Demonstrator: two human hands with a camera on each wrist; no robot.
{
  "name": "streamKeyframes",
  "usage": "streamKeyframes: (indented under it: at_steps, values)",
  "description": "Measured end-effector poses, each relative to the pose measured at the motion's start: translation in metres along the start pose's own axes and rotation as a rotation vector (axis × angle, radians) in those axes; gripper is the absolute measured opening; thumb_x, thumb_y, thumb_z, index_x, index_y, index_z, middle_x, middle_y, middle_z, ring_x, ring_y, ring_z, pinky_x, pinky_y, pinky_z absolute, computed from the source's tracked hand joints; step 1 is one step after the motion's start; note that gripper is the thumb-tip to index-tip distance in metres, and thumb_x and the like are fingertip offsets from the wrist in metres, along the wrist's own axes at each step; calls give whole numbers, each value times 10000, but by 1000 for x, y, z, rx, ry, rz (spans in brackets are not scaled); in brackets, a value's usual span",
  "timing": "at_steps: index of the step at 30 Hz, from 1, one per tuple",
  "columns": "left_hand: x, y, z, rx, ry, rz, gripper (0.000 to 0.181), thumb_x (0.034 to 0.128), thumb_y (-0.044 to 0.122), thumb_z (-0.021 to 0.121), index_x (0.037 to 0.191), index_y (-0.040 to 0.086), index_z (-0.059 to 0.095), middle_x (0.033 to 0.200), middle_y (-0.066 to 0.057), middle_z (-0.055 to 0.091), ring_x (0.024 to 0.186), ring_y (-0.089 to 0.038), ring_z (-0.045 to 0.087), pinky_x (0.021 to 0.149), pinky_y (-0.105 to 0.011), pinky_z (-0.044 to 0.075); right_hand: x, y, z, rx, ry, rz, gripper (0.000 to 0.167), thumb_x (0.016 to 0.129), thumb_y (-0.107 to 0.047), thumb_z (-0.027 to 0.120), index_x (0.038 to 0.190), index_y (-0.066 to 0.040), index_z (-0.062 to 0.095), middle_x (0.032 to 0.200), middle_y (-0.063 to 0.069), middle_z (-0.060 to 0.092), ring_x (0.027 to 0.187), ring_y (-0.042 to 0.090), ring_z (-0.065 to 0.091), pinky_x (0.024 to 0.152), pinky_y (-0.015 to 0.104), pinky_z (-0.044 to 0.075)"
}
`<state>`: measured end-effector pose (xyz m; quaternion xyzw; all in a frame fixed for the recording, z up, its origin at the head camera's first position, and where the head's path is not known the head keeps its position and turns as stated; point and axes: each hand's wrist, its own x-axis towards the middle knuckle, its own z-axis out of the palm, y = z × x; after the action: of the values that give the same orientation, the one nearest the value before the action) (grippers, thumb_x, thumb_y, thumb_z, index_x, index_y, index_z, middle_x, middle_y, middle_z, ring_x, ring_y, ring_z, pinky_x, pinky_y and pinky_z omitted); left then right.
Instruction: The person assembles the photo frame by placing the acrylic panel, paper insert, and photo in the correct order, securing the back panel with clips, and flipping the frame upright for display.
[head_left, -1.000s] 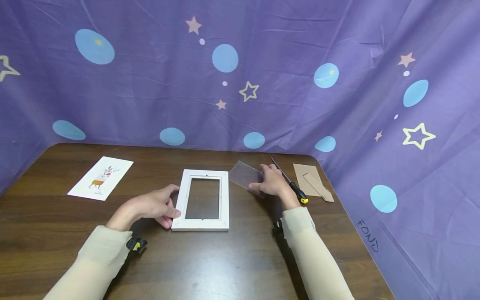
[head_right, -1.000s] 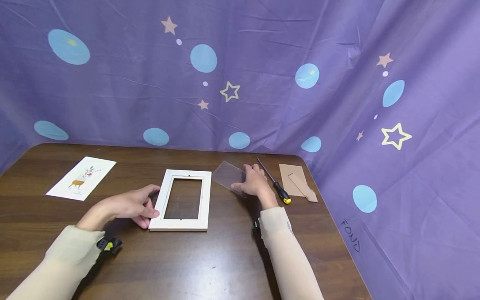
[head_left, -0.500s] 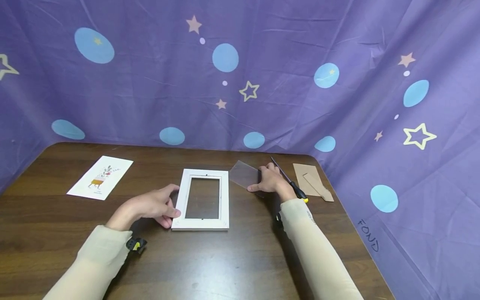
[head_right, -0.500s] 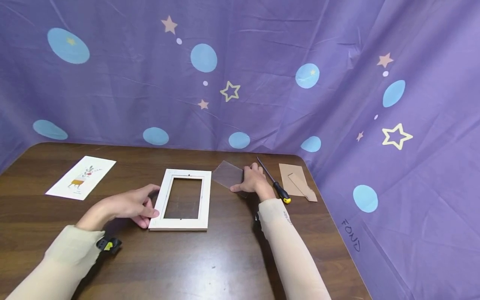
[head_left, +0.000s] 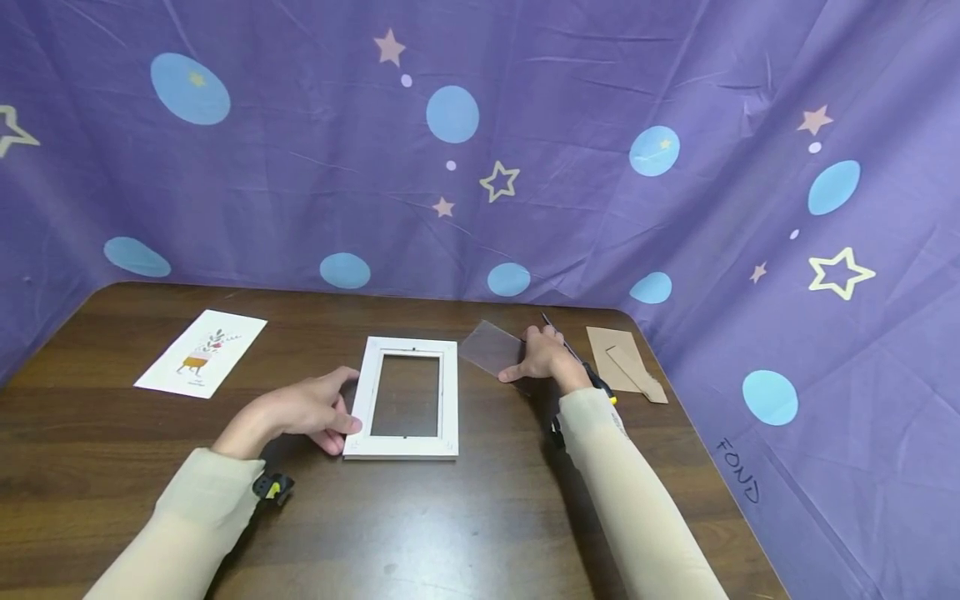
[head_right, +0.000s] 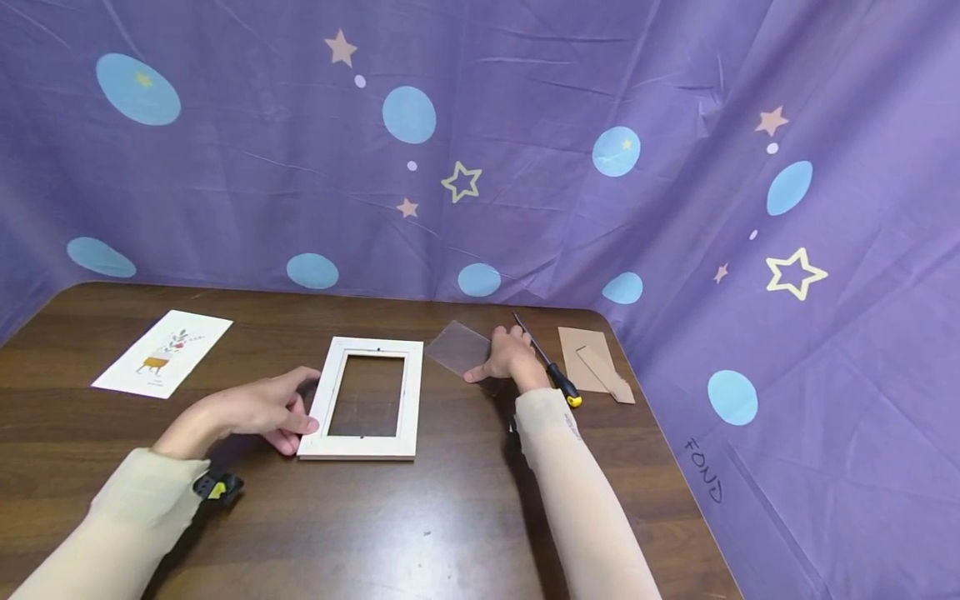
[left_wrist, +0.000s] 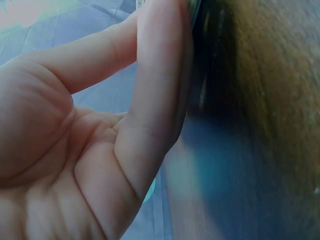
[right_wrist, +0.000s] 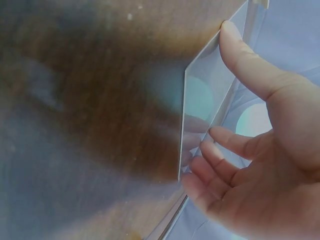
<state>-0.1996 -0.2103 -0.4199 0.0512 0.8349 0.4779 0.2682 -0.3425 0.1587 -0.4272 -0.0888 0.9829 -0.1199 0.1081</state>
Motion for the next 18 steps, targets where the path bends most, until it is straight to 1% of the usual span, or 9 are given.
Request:
streamKeyframes:
  at_steps: [4,8,18]
  values:
    - [0,0,0,-2,0,2,895,979,-11,729,1615,-88,104,876,-193,623,664,-229,701,652,-384,674,1,-1,-1,-22,2,36,1090,700,-576,967,1439,54,471,1370,301,515,1304,456,478,1136,562,480]
    - [-1,0,0,-3,1,4,893,979,-10,729,1614,-90,105,876,-192,622,664,-227,702,652,-383,674,1,-2,-2,-22,-11,71,1129,689,-586,968,1445,62,436,1350,311,514,1275,457,490,1116,565,499]
    - [0,0,1,-3,2,10,890,979,-7,729,1613,-89,110,870,-192,626,657,-231,704,647,-386,674,0,-2,-4,3,-42,144,1209,681,-601,967,1500,54,365,1392,330,485,1285,448,481,1101,591,515]
